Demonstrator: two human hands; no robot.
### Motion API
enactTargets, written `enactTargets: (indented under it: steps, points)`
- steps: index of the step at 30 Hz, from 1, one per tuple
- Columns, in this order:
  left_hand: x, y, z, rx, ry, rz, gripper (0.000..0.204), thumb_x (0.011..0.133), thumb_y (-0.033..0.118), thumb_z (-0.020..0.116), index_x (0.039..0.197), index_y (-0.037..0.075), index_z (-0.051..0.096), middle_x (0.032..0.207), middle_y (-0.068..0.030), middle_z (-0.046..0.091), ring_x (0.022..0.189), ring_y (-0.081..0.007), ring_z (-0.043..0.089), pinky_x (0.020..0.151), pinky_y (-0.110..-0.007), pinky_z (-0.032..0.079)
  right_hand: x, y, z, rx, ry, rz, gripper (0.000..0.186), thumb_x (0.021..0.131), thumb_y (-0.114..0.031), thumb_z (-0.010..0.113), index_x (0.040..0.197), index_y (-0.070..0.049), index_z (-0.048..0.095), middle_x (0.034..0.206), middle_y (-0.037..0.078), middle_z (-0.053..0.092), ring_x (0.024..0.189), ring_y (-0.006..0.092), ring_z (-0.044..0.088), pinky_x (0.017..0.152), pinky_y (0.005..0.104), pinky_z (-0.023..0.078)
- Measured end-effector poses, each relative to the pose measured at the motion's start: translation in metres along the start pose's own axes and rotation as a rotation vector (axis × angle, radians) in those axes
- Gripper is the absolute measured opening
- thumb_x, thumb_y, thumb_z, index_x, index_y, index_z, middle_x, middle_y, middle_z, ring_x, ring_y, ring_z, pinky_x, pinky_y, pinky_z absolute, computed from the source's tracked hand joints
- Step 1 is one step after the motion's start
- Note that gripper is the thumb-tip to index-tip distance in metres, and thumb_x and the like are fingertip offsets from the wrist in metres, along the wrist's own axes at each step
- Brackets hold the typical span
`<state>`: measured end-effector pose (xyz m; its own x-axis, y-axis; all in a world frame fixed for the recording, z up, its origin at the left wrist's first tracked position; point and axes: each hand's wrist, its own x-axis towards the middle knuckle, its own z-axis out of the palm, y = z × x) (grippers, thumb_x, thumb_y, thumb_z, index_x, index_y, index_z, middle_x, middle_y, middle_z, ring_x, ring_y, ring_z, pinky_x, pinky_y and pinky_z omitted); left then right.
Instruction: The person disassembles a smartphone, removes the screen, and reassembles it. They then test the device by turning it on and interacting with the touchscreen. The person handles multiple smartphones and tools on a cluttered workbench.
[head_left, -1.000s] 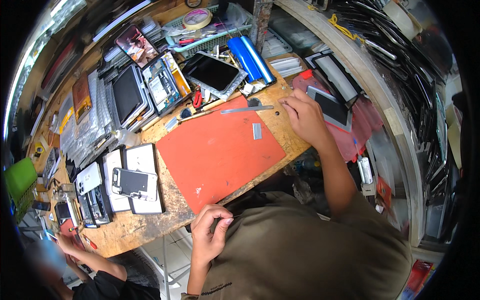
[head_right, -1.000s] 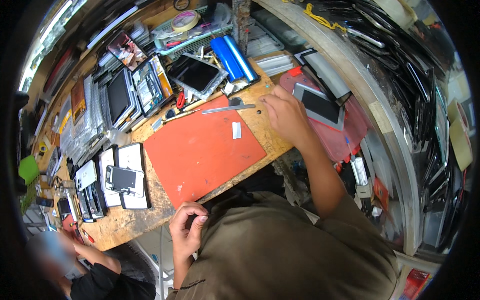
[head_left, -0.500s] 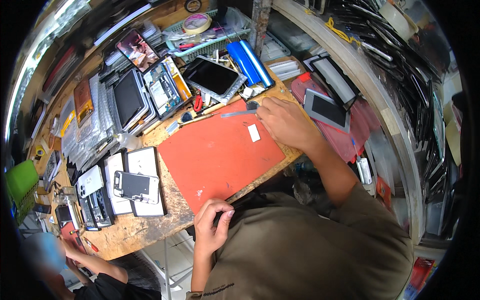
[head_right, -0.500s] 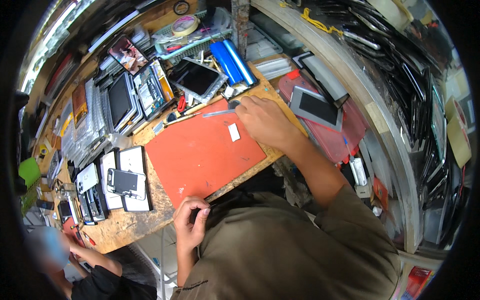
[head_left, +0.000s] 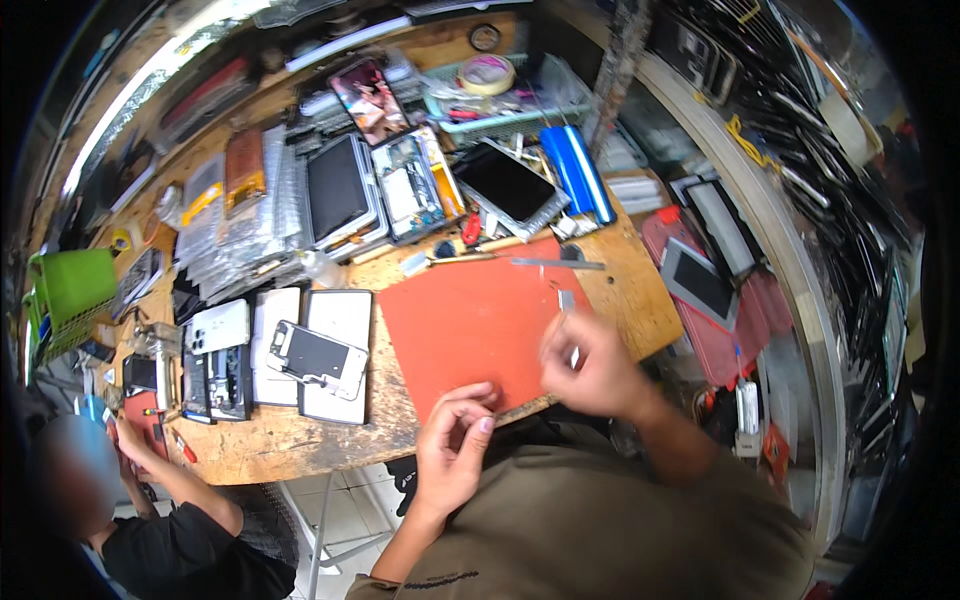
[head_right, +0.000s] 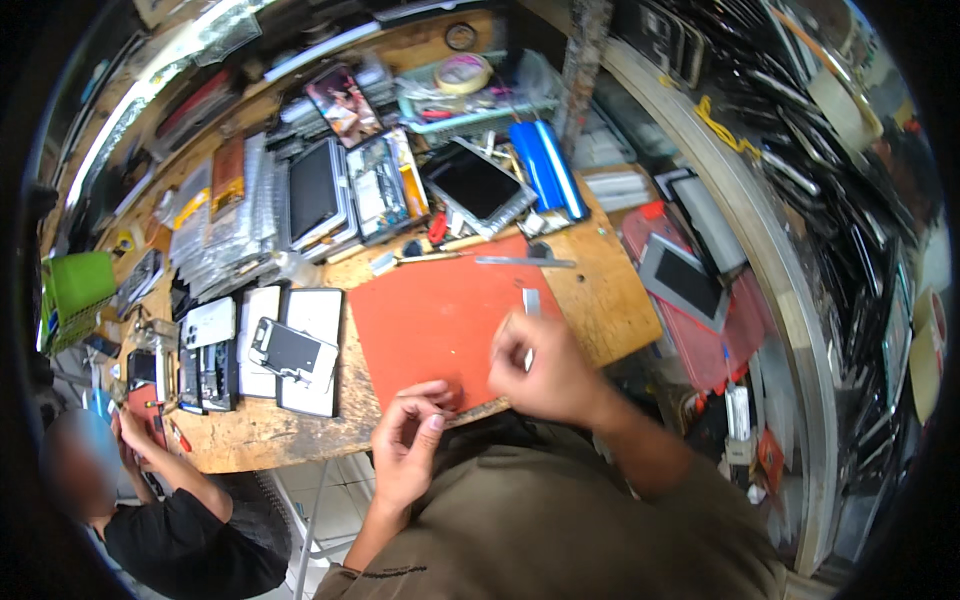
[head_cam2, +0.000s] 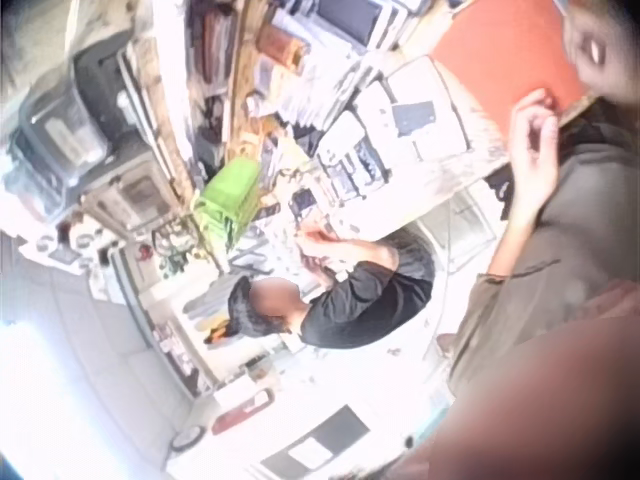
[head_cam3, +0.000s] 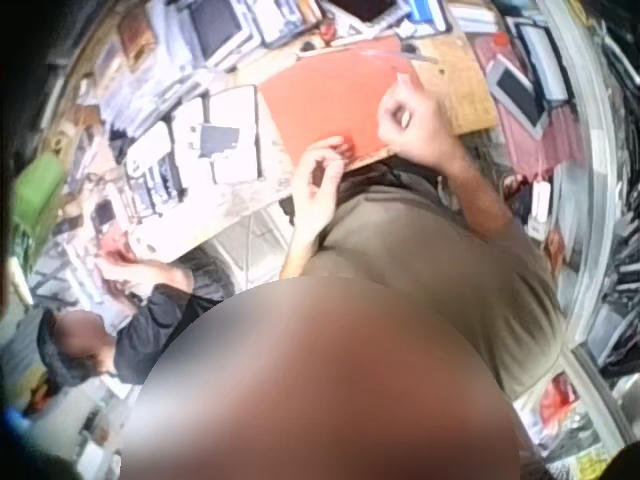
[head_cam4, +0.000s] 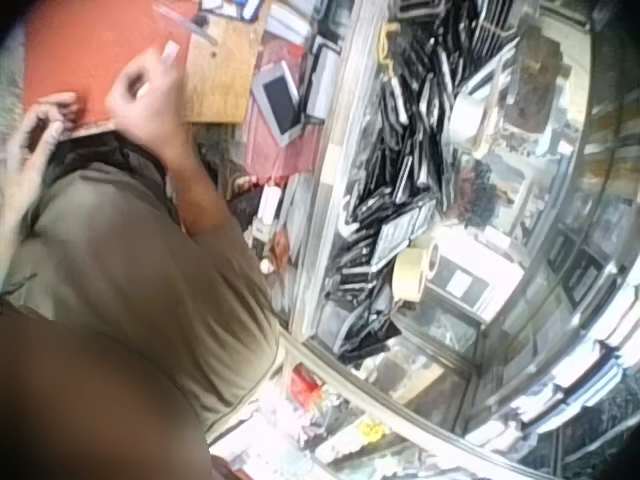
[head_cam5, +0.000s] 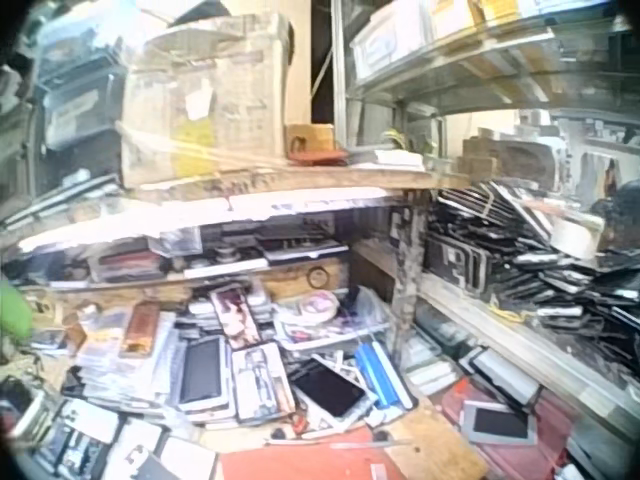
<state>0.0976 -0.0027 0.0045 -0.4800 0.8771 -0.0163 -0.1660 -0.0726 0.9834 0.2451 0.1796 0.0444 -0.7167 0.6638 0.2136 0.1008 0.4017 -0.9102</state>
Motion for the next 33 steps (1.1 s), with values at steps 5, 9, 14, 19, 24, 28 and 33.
enactTargets:
  steps: [5, 9, 14, 19, 24, 28, 33]
  points:
    - [0.001, 0.009, 0.007, 0.158, 0.026, 0.121, 0.007, 0.099, 0.002, 0.069, 0.104, -0.003, 0.068, 0.131, -0.0174, 0.068, 0.110, -0.0217, 0.070, 0.094, -0.034, 0.056, -0.021, -0.015, 0.060, 0.037, -0.205, -0.026, 0.036, 0.090, -0.001, 0.072, 0.118, 0.000, 0.048, 0.101, 0.022, 0.069, 0.089, 0.0419, 0.073, 0.075, 0.0449, 0.059]
    - [-0.009, 0.011, -0.002, 0.458, 0.199, 0.243, 0.008, 0.095, -0.002, 0.072, 0.102, -0.004, 0.070, 0.110, -0.0172, 0.075, 0.095, -0.0230, 0.074, 0.083, -0.034, 0.058, -0.020, -0.014, 0.062, 0.078, -0.299, -0.079, 0.035, 0.095, 0.003, 0.067, 0.125, 0.002, 0.050, 0.104, 0.023, 0.071, 0.095, 0.0403, 0.074, 0.079, 0.0440, 0.060]
    - [-0.024, 0.008, -0.018, 0.479, 0.243, 0.194, 0.006, 0.096, -0.003, 0.071, 0.102, -0.003, 0.070, 0.100, -0.0160, 0.076, 0.087, -0.0215, 0.074, 0.078, -0.031, 0.058, -0.013, -0.016, 0.062, 0.098, -0.452, 0.002, 0.031, 0.095, 0.004, 0.067, 0.124, 0.003, 0.055, 0.100, 0.020, 0.075, 0.094, 0.0364, 0.077, 0.078, 0.0415, 0.062]
    - [-0.030, 0.006, -0.018, 0.043, 0.289, 0.053, 0.008, 0.102, 0.002, 0.067, 0.107, -0.005, 0.065, 0.106, -0.0123, 0.074, 0.090, -0.0128, 0.070, 0.080, -0.028, 0.057, -0.005, -0.019, 0.070, 0.126, -0.183, -0.163, 0.019, 0.093, 0.004, 0.072, 0.111, 0.003, 0.066, 0.098, 0.017, 0.076, 0.085, 0.0273, 0.079, 0.067, 0.0362, 0.062]
    - [-0.027, 0.000, -0.006, -0.241, 0.122, -0.020, 0.009, 0.105, 0.004, 0.064, 0.110, -0.001, 0.059, 0.104, -0.0076, 0.068, 0.092, -0.0095, 0.066, 0.085, -0.026, 0.055, 0.000, -0.019, 0.082, 0.017, -0.048, -0.370, 0.020, 0.088, 0.005, 0.075, 0.106, 0.000, 0.069, 0.088, 0.013, 0.074, 0.074, 0.0270, 0.076, 0.062, 0.0357, 0.060]
    - [-0.021, -0.004, -0.002, -0.491, 0.089, -0.149, 0.008, 0.105, 0.006, 0.064, 0.106, 0.002, 0.057, 0.101, -0.0068, 0.066, 0.093, -0.0135, 0.065, 0.082, -0.028, 0.054, 0.002, -0.017, 0.085, -0.065, 0.001, -0.444, 0.023, 0.084, 0.006, 0.077, 0.104, -0.001, 0.069, 0.086, 0.013, 0.073, 0.073, 0.0303, 0.074, 0.061, 0.0384, 0.058]
    - [-0.020, 0.000, -0.006, -0.286, 0.030, -0.174, 0.008, 0.106, 0.008, 0.062, 0.109, 0.000, 0.059, 0.100, -0.0075, 0.069, 0.086, -0.0102, 0.064, 0.075, -0.025, 0.053, 0.001, -0.011, 0.076, -0.152, 0.001, -0.446, 0.020, 0.083, 0.005, 0.077, 0.100, -0.001, 0.071, 0.083, 0.013, 0.072, 0.073, 0.0298, 0.073, 0.062, 0.0386, 0.057]
